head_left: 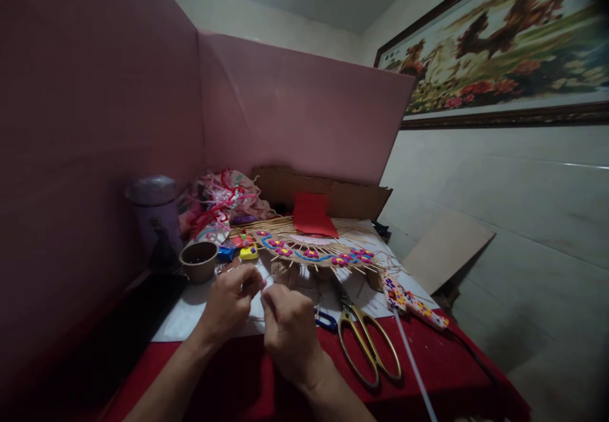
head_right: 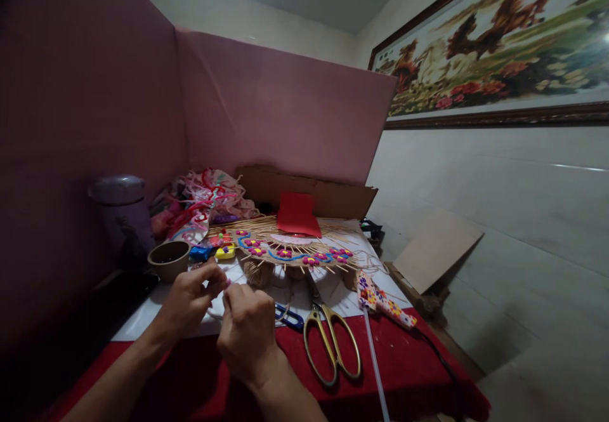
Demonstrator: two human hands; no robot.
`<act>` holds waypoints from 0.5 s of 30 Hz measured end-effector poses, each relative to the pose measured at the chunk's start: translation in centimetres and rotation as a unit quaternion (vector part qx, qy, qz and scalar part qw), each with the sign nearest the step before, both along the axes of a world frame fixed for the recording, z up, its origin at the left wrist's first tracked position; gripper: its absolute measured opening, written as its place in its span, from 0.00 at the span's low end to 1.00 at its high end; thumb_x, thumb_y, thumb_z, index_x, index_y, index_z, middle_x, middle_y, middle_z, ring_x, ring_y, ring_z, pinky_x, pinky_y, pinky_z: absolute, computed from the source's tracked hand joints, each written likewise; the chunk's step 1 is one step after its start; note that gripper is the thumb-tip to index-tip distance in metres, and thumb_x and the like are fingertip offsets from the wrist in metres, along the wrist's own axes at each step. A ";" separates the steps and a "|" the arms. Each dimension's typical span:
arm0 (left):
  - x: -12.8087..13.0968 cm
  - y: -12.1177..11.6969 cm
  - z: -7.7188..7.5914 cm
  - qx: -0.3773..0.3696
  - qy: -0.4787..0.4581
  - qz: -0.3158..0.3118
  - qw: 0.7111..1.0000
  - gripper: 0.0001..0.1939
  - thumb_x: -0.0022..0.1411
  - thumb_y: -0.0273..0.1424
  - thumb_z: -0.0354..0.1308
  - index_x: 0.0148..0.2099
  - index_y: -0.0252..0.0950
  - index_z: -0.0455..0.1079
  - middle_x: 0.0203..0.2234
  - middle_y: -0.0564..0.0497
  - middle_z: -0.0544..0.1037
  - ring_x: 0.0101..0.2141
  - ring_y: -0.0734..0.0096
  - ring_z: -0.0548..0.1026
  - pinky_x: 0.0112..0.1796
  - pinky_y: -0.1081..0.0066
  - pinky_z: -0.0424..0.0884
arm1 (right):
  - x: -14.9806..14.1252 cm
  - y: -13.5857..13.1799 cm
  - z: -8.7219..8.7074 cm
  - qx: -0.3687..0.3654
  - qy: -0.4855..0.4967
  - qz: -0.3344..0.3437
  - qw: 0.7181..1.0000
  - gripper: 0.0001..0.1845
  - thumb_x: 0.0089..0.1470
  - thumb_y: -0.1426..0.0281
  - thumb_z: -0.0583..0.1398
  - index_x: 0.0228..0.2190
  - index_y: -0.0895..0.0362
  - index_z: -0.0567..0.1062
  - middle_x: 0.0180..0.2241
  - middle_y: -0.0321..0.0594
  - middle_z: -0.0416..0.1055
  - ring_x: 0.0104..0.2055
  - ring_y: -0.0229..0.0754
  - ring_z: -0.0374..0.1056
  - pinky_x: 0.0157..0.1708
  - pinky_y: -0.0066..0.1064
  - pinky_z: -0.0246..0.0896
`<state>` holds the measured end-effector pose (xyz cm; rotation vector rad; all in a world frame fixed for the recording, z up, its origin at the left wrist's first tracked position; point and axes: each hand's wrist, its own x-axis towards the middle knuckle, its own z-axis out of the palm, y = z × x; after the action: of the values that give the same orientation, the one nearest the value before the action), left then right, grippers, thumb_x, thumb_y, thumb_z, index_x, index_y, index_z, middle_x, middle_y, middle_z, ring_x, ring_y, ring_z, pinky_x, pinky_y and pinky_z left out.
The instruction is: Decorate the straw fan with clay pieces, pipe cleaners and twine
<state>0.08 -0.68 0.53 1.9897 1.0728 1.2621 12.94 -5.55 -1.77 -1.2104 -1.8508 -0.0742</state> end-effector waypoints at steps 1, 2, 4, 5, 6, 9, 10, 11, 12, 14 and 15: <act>-0.1 0.0 -0.1 0.021 0.034 0.009 0.999 0.06 0.48 0.24 0.57 0.21 0.36 0.67 0.18 0.54 0.69 0.23 0.73 0.64 0.25 0.74 0.59 | 0.1 0.1 0.0 0.011 -0.019 -0.005 1.000 0.09 0.53 0.77 0.50 0.25 0.57 0.67 0.24 0.38 0.66 0.26 0.39 0.61 0.26 0.30 0.45; -0.1 0.0 -0.2 0.028 0.061 0.004 0.998 0.07 0.48 0.22 0.56 0.21 0.36 0.67 0.18 0.54 0.69 0.23 0.73 0.64 0.26 0.74 0.59 | 0.1 0.1 -0.1 0.017 -0.024 -0.009 1.000 0.09 0.53 0.77 0.50 0.25 0.57 0.67 0.24 0.38 0.66 0.26 0.40 0.61 0.26 0.31 0.45; -0.3 0.1 -0.3 -0.006 0.078 -0.041 0.996 0.07 0.48 0.22 0.55 0.20 0.35 0.67 0.17 0.54 0.68 0.23 0.74 0.63 0.26 0.74 0.58 | 0.3 0.2 0.1 0.011 0.022 -0.006 1.000 0.08 0.53 0.76 0.51 0.25 0.58 0.67 0.25 0.38 0.66 0.27 0.39 0.61 0.27 0.30 0.47; -0.3 0.0 -0.2 -0.044 0.063 -0.078 0.994 0.07 0.48 0.24 0.55 0.20 0.35 0.67 0.16 0.55 0.67 0.22 0.74 0.62 0.25 0.74 0.58 | 0.3 0.2 0.2 -0.001 0.069 0.000 0.998 0.08 0.54 0.76 0.51 0.25 0.58 0.67 0.25 0.37 0.66 0.27 0.38 0.61 0.28 0.29 0.48; -0.4 0.0 -0.1 -0.089 0.033 -0.117 0.989 0.06 0.48 0.25 0.56 0.21 0.35 0.67 0.16 0.55 0.67 0.21 0.75 0.62 0.24 0.74 0.59 | 0.4 0.2 0.4 -0.018 0.125 0.007 0.992 0.08 0.54 0.75 0.52 0.25 0.58 0.67 0.24 0.36 0.66 0.27 0.37 0.61 0.28 0.28 0.49; -0.4 0.0 0.3 -0.203 -0.082 -0.200 0.955 0.07 0.47 0.32 0.59 0.24 0.34 0.67 0.16 0.56 0.66 0.19 0.77 0.62 0.21 0.74 0.62 | 0.3 0.1 1.0 -0.068 0.263 0.040 0.962 0.09 0.55 0.71 0.55 0.23 0.57 0.67 0.21 0.32 0.63 0.24 0.34 0.59 0.25 0.24 0.50; -0.4 0.0 0.4 -0.218 -0.109 -0.210 0.947 0.08 0.47 0.33 0.60 0.24 0.34 0.67 0.15 0.57 0.65 0.18 0.77 0.62 0.21 0.74 0.63 | 0.3 0.1 1.1 -0.080 0.284 0.049 0.954 0.10 0.55 0.70 0.55 0.22 0.57 0.67 0.19 0.31 0.62 0.23 0.33 0.57 0.24 0.24 0.49; -0.3 0.0 0.4 -0.223 -0.129 -0.212 0.943 0.10 0.47 0.34 0.60 0.24 0.34 0.66 0.14 0.57 0.65 0.18 0.77 0.62 0.20 0.74 0.64 | 0.2 0.0 1.2 -0.088 0.292 0.056 0.951 0.12 0.56 0.69 0.54 0.22 0.57 0.67 0.19 0.30 0.61 0.22 0.33 0.56 0.23 0.23 0.49; -0.2 -0.1 0.5 -0.220 -0.144 -0.209 0.942 0.11 0.48 0.35 0.60 0.24 0.34 0.66 0.14 0.57 0.64 0.17 0.78 0.62 0.20 0.75 0.64 | 0.1 0.0 1.3 -0.092 0.289 0.064 0.951 0.13 0.57 0.68 0.54 0.21 0.57 0.67 0.18 0.30 0.60 0.22 0.32 0.56 0.23 0.23 0.48; -0.1 -0.1 0.5 -0.199 -0.158 -0.189 0.949 0.12 0.50 0.36 0.60 0.24 0.34 0.65 0.16 0.57 0.64 0.18 0.78 0.63 0.20 0.75 0.65 | -0.1 0.0 1.1 -0.091 0.259 0.071 0.959 0.16 0.58 0.68 0.52 0.21 0.57 0.67 0.19 0.31 0.60 0.22 0.33 0.56 0.24 0.24 0.48; 0.1 -0.2 0.4 -0.181 -0.158 -0.170 0.956 0.12 0.50 0.36 0.59 0.24 0.34 0.65 0.17 0.57 0.64 0.18 0.78 0.63 0.19 0.75 0.65 | -0.2 0.0 0.9 -0.087 0.237 0.069 0.965 0.16 0.59 0.69 0.51 0.21 0.58 0.66 0.20 0.32 0.61 0.23 0.33 0.57 0.25 0.24 0.48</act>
<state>0.14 -0.88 0.95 1.5493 0.7075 1.0611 12.76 -5.51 -0.87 -1.0943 -1.5308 0.4296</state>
